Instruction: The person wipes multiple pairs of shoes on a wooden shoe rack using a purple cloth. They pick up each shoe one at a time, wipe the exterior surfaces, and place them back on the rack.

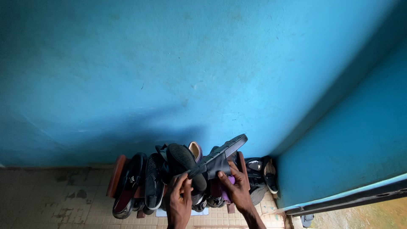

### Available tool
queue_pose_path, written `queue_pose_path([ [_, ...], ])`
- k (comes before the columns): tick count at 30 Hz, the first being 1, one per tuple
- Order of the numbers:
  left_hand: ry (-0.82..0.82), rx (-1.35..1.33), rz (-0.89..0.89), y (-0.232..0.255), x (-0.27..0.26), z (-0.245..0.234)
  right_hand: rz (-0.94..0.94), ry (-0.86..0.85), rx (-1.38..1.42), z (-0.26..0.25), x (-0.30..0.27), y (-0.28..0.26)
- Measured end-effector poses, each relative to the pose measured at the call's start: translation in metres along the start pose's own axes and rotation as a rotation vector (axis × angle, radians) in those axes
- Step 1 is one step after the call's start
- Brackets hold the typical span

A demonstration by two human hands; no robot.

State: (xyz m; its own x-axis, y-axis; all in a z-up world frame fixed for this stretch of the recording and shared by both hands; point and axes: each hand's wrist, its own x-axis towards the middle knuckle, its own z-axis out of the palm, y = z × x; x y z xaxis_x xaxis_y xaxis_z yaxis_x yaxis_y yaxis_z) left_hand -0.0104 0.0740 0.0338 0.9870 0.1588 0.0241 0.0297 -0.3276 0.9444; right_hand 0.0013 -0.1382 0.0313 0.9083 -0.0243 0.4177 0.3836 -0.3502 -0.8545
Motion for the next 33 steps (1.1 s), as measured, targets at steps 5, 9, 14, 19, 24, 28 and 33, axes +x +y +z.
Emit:
queue_pose_path([
  [5,-0.03,-0.259,0.147,-0.016,0.007,0.0,0.499,0.066,0.741,0.01,-0.034,0.071],
  [9,-0.084,-0.464,-0.04,-0.021,0.01,0.001,0.411,0.057,1.107,-0.002,-0.051,0.115],
  [14,-0.165,-0.387,-0.06,-0.005,0.007,0.009,0.44,0.188,1.137,-0.008,-0.065,0.134],
  [19,-0.246,-0.246,0.069,0.014,0.004,0.012,0.306,0.325,1.037,-0.011,-0.078,0.144],
  [24,-0.294,-0.279,0.166,-0.009,0.008,0.027,0.82,0.329,1.325,-0.02,-0.065,0.117],
  [28,-0.266,-0.28,0.267,-0.043,0.017,0.048,0.818,0.342,1.355,-0.018,-0.063,0.113],
  [33,-0.488,-0.476,-0.106,-0.024,0.01,0.047,0.808,0.249,1.378,-0.022,-0.077,0.146],
])
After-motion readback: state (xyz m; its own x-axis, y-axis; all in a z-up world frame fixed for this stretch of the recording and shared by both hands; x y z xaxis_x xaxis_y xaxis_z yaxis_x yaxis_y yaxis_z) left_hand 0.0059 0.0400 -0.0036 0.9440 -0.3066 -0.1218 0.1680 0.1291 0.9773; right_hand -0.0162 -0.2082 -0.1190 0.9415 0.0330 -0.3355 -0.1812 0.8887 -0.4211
